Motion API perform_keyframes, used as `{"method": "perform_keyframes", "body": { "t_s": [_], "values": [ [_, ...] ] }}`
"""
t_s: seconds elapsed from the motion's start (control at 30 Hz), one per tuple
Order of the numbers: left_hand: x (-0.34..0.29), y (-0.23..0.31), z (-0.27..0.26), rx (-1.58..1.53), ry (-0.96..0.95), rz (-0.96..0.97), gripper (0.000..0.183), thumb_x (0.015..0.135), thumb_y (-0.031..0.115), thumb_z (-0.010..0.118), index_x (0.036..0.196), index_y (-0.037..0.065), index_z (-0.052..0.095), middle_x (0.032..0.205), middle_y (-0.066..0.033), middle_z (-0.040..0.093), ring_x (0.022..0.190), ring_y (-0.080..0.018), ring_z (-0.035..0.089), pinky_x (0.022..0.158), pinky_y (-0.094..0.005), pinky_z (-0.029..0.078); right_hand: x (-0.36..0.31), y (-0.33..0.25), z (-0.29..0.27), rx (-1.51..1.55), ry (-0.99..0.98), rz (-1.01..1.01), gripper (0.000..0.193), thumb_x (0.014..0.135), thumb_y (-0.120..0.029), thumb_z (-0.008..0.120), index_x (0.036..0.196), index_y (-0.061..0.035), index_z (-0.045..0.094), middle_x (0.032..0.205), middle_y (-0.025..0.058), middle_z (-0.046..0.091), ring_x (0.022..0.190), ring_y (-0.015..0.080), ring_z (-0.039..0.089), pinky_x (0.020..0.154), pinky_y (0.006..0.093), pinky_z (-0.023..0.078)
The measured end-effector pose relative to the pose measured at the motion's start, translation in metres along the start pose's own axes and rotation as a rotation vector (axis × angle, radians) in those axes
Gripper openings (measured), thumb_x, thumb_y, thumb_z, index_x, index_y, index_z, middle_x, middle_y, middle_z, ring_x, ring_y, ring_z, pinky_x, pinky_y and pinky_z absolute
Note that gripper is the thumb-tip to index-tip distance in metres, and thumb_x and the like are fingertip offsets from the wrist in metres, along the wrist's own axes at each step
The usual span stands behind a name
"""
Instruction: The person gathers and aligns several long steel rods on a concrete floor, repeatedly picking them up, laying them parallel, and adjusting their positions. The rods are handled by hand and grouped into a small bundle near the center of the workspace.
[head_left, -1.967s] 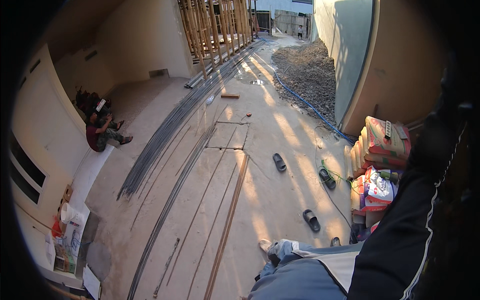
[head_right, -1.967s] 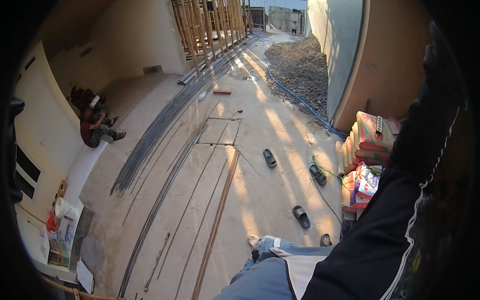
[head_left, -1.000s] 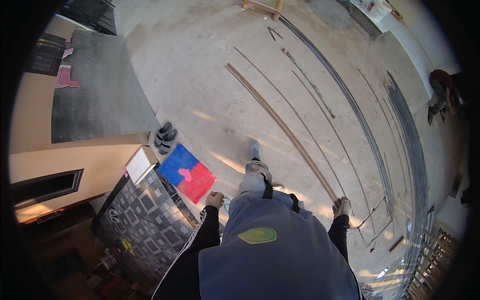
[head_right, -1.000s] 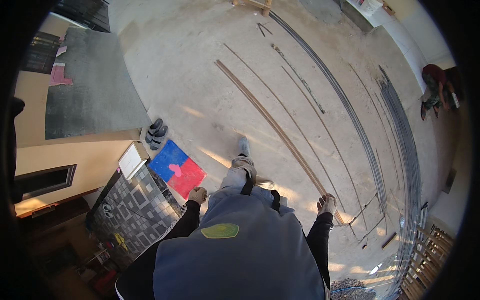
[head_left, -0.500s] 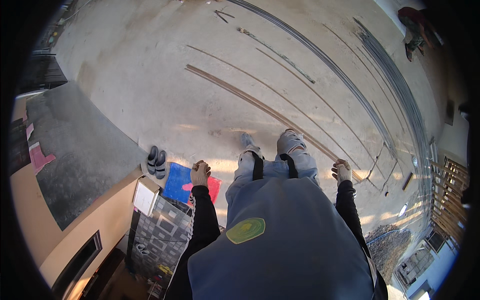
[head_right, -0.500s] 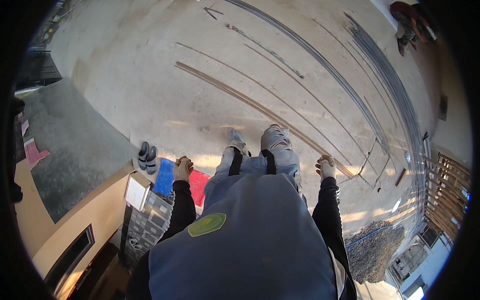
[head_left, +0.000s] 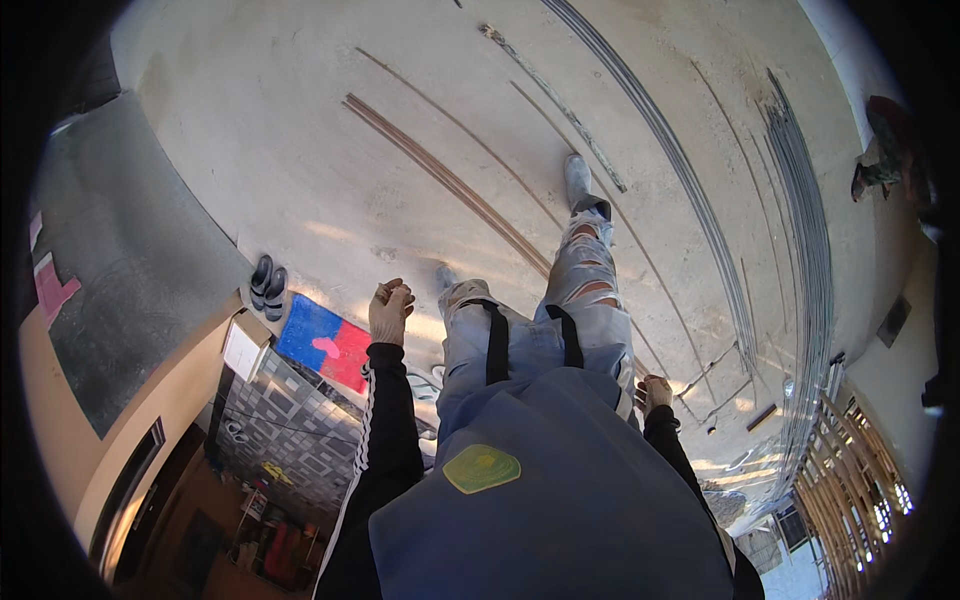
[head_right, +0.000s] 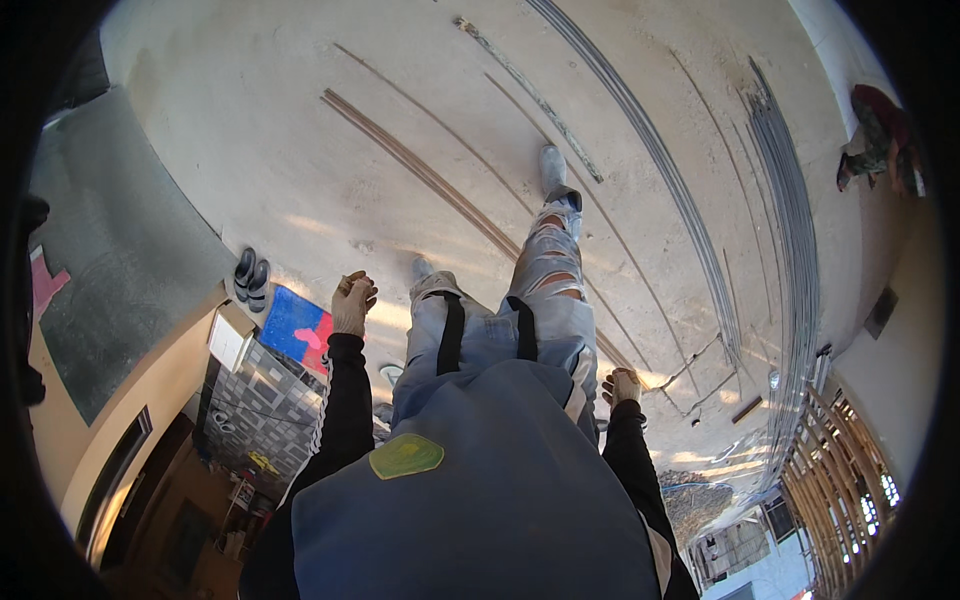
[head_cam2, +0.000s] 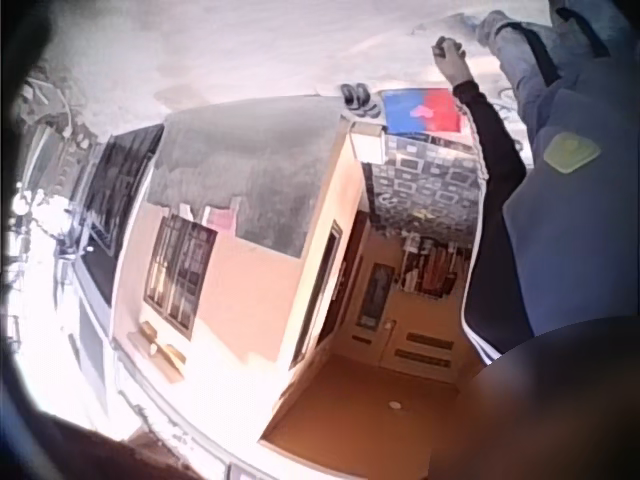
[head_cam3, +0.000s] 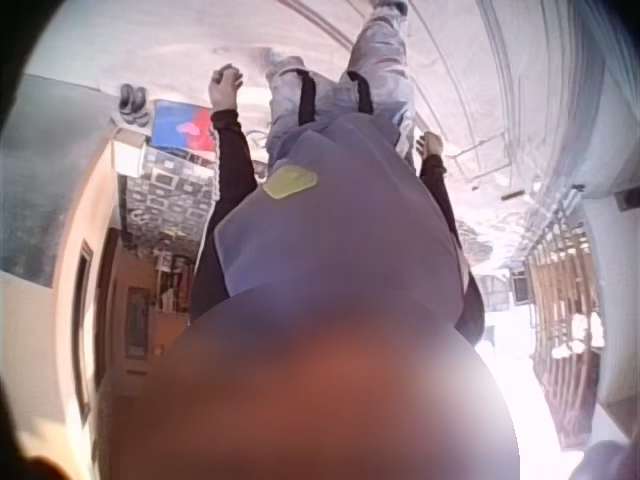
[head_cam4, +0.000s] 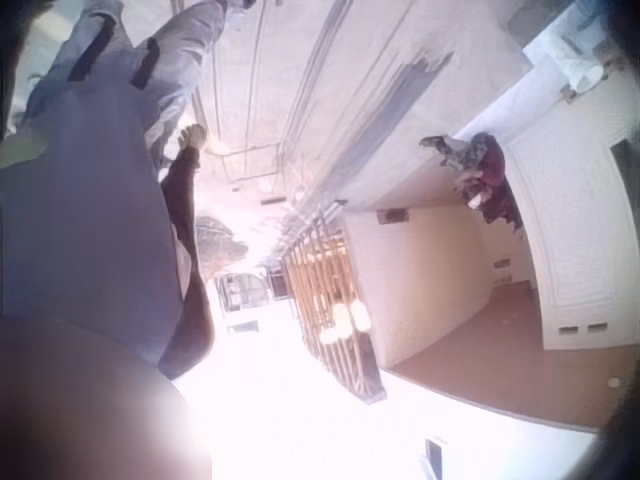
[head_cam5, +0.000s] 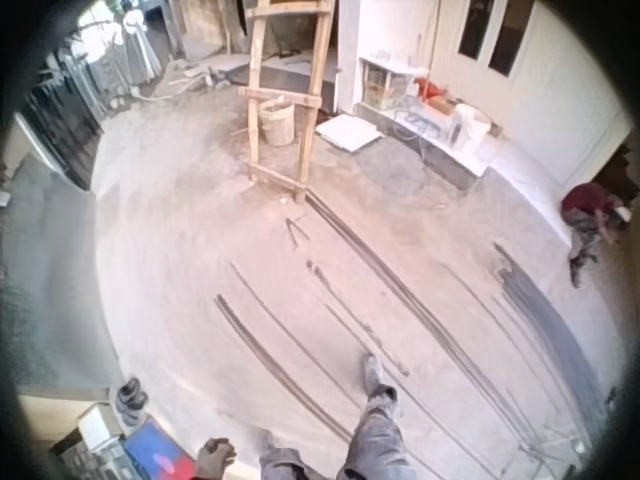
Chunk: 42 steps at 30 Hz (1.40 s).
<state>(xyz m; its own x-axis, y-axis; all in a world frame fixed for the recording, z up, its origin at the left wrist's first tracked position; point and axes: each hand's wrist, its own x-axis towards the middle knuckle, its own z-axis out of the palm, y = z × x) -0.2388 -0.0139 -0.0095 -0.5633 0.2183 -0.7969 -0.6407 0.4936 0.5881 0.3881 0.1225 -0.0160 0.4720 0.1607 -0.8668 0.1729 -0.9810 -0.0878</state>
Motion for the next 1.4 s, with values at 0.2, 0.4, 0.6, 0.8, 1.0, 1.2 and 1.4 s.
{"method": "perform_keyframes", "body": {
  "t_s": [0.2,0.4,0.6,0.8,1.0,1.2,1.4],
  "values": [
    [0.037,-0.005,0.151,-0.014,0.093,-0.04,0.032,0.098,0.012,0.063,0.128,-0.001,0.059,0.103,-0.0041,0.068,0.086,-0.0116,0.064,0.076,-0.027,0.053,0.147,-0.291,0.073,-0.345,-0.229,-0.714,0.021,0.094,-0.006,0.061,0.115,-0.0047,0.065,0.091,0.0083,0.072,0.075,0.0198,0.069,0.064,0.0308,0.057],
    [0.184,-0.074,0.27,0.029,-0.012,-0.108,0.03,0.096,0.009,0.065,0.123,-0.003,0.061,0.101,-0.0063,0.069,0.084,-0.0114,0.064,0.075,-0.024,0.053,0.235,-0.459,0.253,-0.798,-0.191,-0.83,0.027,0.092,-0.008,0.066,0.119,-0.0052,0.065,0.099,0.0098,0.075,0.089,0.0182,0.07,0.081,0.031,0.057],
    [0.393,-0.233,0.371,0.243,-0.085,-0.257,0.023,0.096,0.014,0.065,0.11,-0.004,0.065,0.098,-0.0099,0.071,0.086,-0.019,0.066,0.077,-0.0312,0.053,0.41,-0.487,0.416,-1.205,-0.105,-0.939,0.058,0.079,-0.04,0.083,0.124,-0.007,0.067,0.111,0.0158,0.075,0.105,0.0305,0.071,0.093,0.0402,0.057],
    [0.478,-0.323,0.436,0.478,0.268,-0.282,0.039,0.087,0.036,0.078,0.1,0.002,0.061,0.094,-0.0252,0.072,0.095,-0.0436,0.07,0.085,-0.0446,0.053,0.538,-0.479,0.492,-1.333,-0.123,-1.364,0.066,0.081,-0.033,0.077,0.136,-0.0018,0.058,0.108,0.0212,0.072,0.097,0.0364,0.071,0.087,0.0443,0.058],
    [0.483,-0.324,0.437,0.49,0.242,-0.267,0.028,0.089,0.026,0.075,0.096,0.003,0.062,0.093,-0.0234,0.072,0.094,-0.0441,0.07,0.082,-0.0478,0.053,0.521,-0.492,0.524,-1.472,-0.009,-1.264,0.075,0.072,-0.043,0.085,0.133,-0.0052,0.063,0.108,0.0201,0.074,0.102,0.0341,0.072,0.09,0.0417,0.057],
    [0.474,-0.314,0.4,0.43,0.083,-0.279,0.02,0.094,0.018,0.069,0.1,0.001,0.062,0.089,-0.0204,0.071,0.083,-0.0351,0.068,0.079,-0.0374,0.052,0.478,-0.517,0.503,-1.355,-0.263,-1.076,0.039,0.084,-0.022,0.075,0.117,-0.0056,0.063,0.093,0.012,0.074,0.086,0.0269,0.071,0.08,0.038,0.057],
    [0.478,-0.331,0.386,0.353,0.023,-0.192,0.028,0.098,0.021,0.066,0.104,-0.005,0.06,0.089,-0.0203,0.068,0.083,-0.029,0.066,0.081,-0.0369,0.052,0.392,-0.565,0.484,-0.942,-0.592,-0.62,0.042,0.088,-0.001,0.075,0.127,-0.0072,0.061,0.085,0.0041,0.069,0.067,0.0142,0.064,0.061,0.0288,0.054]
  ]
}}
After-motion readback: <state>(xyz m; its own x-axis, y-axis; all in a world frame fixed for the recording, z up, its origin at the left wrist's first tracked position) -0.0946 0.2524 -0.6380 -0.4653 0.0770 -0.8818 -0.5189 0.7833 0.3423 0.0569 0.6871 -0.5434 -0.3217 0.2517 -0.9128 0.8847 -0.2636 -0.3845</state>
